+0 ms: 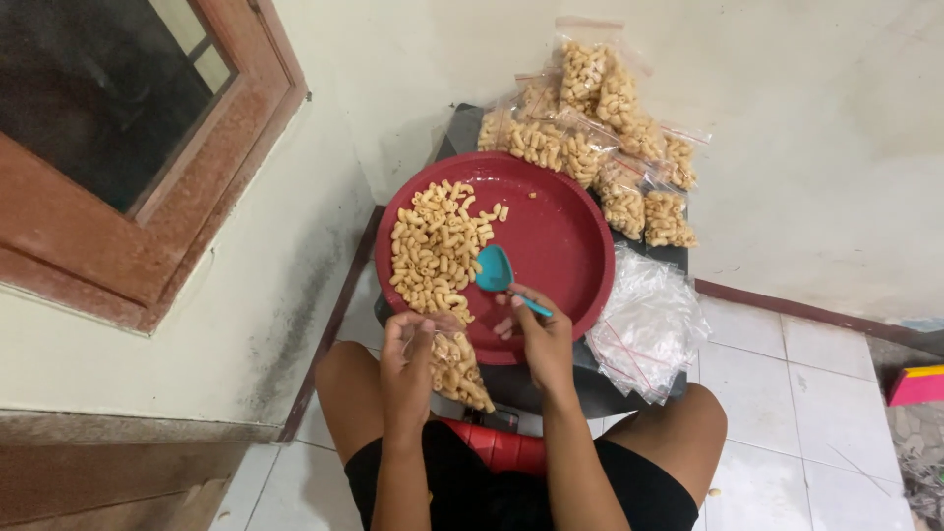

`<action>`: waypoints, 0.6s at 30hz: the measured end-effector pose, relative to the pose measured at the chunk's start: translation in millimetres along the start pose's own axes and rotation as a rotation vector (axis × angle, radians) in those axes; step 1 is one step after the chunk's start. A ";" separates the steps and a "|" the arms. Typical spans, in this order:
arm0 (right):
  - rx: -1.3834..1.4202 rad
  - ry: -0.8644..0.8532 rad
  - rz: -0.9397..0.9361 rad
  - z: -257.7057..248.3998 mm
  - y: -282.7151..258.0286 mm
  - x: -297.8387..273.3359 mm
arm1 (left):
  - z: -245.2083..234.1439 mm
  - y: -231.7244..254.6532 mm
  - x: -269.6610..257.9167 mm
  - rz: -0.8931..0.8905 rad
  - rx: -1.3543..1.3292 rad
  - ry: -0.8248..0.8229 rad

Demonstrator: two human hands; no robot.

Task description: Manually scooping snacks from a large tray into small plastic bags for individual sale.

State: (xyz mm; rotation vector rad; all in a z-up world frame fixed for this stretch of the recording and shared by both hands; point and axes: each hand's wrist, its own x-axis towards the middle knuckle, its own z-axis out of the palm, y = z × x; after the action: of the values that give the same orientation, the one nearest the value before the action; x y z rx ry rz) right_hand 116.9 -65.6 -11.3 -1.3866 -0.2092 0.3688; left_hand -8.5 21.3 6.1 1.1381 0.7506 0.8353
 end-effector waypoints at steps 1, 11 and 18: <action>-0.001 0.003 0.001 -0.6 0.3 -3.1 | -2.8 -8.4 2.7 -0.002 0.000 -0.002; 0.275 -0.068 0.054 -40.5 16.3 -1.5 | -4.9 -9.4 1.5 -0.015 0.001 -0.102; 0.502 -0.066 -0.233 -76.6 -0.6 -6.7 | 5.2 -8.7 -3.2 0.007 0.233 -0.193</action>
State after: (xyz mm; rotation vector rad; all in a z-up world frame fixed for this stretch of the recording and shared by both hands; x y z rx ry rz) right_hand 138.2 -138.5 -23.8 -0.8463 -0.3061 0.2505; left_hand -4.1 14.4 -0.6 1.4085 0.6949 0.6439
